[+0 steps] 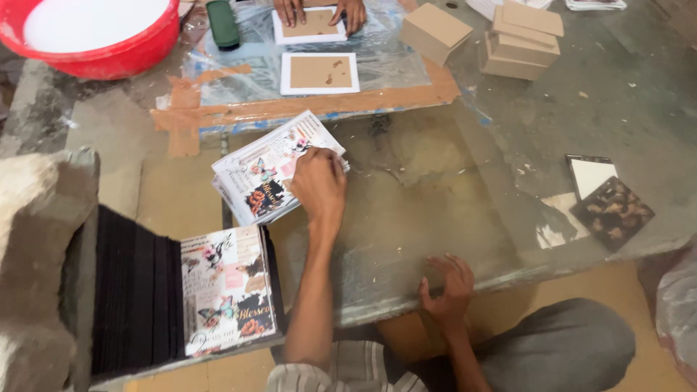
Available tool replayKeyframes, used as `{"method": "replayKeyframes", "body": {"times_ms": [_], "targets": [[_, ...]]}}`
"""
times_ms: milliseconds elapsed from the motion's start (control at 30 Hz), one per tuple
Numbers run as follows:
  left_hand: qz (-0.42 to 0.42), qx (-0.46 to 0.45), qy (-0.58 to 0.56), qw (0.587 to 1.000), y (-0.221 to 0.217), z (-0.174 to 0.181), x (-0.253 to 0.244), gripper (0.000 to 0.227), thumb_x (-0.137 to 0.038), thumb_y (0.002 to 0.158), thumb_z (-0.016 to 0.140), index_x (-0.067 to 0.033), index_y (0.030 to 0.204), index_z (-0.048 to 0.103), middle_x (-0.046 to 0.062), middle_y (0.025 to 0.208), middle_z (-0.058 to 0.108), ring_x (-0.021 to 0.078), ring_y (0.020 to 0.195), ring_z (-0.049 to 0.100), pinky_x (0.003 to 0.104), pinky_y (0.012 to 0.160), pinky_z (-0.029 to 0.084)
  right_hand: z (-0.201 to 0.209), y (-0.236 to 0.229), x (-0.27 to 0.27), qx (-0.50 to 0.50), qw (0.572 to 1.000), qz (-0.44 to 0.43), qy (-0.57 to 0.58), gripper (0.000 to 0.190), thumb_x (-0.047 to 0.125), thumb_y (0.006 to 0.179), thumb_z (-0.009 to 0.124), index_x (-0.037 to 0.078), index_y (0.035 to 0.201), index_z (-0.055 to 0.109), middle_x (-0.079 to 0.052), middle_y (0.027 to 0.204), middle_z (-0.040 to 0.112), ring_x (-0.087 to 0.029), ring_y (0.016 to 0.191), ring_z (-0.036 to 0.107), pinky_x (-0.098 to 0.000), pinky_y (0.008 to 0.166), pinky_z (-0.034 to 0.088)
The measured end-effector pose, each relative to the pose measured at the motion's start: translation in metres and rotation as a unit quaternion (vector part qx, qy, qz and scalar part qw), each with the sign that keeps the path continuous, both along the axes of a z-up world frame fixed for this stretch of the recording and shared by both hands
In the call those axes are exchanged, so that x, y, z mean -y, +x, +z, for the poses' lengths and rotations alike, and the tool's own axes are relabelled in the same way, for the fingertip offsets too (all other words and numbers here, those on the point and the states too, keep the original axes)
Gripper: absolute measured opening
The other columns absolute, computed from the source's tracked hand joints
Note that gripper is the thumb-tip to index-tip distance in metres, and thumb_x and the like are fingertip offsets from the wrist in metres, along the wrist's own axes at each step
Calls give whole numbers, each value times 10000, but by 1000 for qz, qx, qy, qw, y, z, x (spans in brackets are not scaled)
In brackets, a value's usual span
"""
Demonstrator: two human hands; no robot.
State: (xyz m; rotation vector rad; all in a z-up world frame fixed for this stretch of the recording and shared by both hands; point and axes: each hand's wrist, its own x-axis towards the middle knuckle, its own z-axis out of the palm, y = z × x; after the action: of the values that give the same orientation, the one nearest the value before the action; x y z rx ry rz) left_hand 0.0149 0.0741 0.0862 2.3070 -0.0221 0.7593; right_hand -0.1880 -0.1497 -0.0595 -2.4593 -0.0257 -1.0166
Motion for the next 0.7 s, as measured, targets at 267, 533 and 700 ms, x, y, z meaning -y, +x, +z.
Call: {"method": "replayKeyframes", "body": {"times_ms": [267,533,700], "targets": [[-82,184,-212,956,-94,78,-29,185,-56,1050,612,21,1215,643,167,1175,756,243,1016,747,351,917,567,26,32,5,-72,916,89,383,690,195,817,802,65,1428,508,-144,1477,544,-321,1404,504,-487,1131,442],[-154,-68,-614,772,-122,40,-4,218,-165,1024,525,-57,1210,562,33,951,613,86,832,558,262,744,487,91,101,32,-240,833,333,372,827,191,741,903,59,1423,454,-114,1358,577,-217,1258,544,-377,1047,450],[-130,-154,-656,728,-103,-6,-16,224,-232,1061,564,-65,1203,521,4,884,560,94,729,513,253,643,437,63,76,68,-456,735,313,392,405,187,811,871,-13,1142,748,-93,1009,766,-177,946,670,-356,837,560]]}}
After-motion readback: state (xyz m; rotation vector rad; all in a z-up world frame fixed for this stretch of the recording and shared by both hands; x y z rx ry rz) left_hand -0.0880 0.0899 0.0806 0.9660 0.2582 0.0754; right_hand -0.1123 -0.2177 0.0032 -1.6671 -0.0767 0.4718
